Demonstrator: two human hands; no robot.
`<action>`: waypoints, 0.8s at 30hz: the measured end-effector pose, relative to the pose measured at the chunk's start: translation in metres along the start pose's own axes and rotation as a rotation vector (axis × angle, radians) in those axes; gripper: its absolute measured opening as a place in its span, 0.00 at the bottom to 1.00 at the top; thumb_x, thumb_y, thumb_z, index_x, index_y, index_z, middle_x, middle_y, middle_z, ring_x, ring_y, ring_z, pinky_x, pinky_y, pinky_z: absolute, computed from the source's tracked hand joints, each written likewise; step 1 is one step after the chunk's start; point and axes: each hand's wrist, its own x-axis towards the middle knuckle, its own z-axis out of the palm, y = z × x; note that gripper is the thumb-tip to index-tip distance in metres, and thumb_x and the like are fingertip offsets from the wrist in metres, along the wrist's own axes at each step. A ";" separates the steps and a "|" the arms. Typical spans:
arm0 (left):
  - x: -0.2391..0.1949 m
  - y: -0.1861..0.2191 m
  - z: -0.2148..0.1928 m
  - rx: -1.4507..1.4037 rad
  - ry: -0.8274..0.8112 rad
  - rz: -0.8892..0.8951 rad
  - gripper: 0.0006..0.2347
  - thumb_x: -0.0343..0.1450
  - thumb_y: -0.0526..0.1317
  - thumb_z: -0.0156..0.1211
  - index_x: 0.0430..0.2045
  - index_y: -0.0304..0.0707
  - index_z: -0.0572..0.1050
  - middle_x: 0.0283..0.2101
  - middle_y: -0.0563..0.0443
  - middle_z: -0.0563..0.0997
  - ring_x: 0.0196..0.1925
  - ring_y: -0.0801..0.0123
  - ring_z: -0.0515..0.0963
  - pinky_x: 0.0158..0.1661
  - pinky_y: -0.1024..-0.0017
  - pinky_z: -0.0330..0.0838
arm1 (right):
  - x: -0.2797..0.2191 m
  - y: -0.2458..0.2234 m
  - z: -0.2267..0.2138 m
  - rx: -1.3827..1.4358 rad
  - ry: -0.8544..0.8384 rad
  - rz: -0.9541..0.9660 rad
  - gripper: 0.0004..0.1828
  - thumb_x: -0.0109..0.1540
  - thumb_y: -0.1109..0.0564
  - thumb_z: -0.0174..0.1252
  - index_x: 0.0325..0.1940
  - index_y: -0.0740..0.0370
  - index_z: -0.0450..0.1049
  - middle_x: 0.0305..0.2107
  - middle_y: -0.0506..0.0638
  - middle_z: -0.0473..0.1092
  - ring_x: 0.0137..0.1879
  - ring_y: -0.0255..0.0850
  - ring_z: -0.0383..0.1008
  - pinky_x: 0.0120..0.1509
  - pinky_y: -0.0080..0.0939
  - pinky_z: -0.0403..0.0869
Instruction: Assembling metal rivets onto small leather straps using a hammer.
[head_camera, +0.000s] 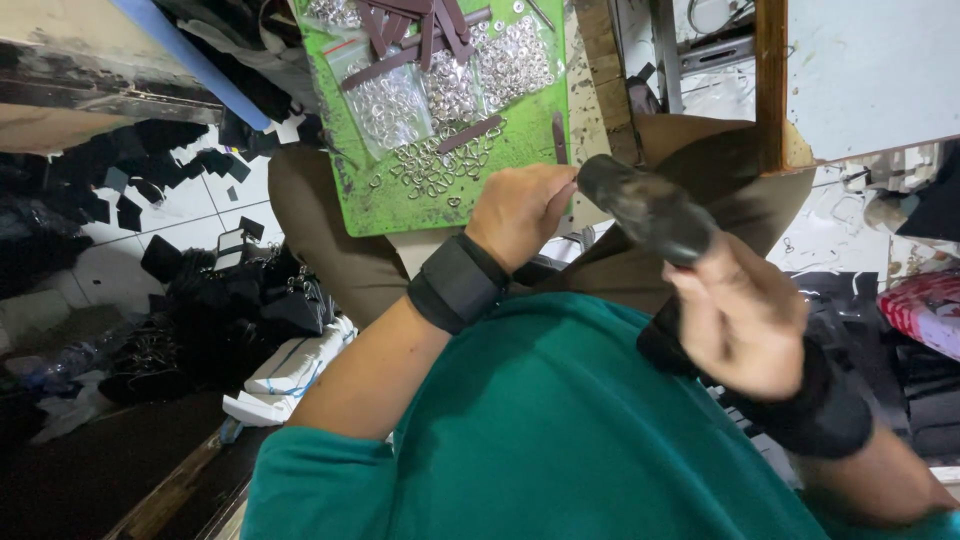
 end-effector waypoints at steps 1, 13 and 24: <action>-0.002 -0.002 0.001 0.002 0.000 0.002 0.04 0.70 0.32 0.57 0.35 0.34 0.78 0.29 0.46 0.81 0.24 0.57 0.77 0.29 0.64 0.70 | 0.013 -0.001 0.002 0.001 0.002 -0.002 0.29 0.70 0.75 0.53 0.73 0.55 0.65 0.37 0.50 0.73 0.26 0.30 0.62 0.29 0.32 0.69; -0.010 -0.028 0.021 0.153 -0.042 -0.041 0.07 0.76 0.46 0.53 0.29 0.53 0.74 0.26 0.53 0.79 0.35 0.49 0.83 0.29 0.53 0.76 | 0.059 0.015 0.038 -0.215 -0.061 0.157 0.12 0.72 0.66 0.55 0.51 0.82 0.77 0.29 0.80 0.72 0.34 0.78 0.72 0.29 0.64 0.71; -0.002 0.022 -0.042 0.004 0.140 -0.039 0.05 0.76 0.39 0.59 0.35 0.40 0.78 0.32 0.44 0.83 0.35 0.44 0.84 0.29 0.57 0.78 | 0.041 0.037 0.038 -0.165 -0.127 0.190 0.16 0.71 0.61 0.56 0.62 0.70 0.75 0.36 0.66 0.77 0.43 0.68 0.76 0.37 0.55 0.75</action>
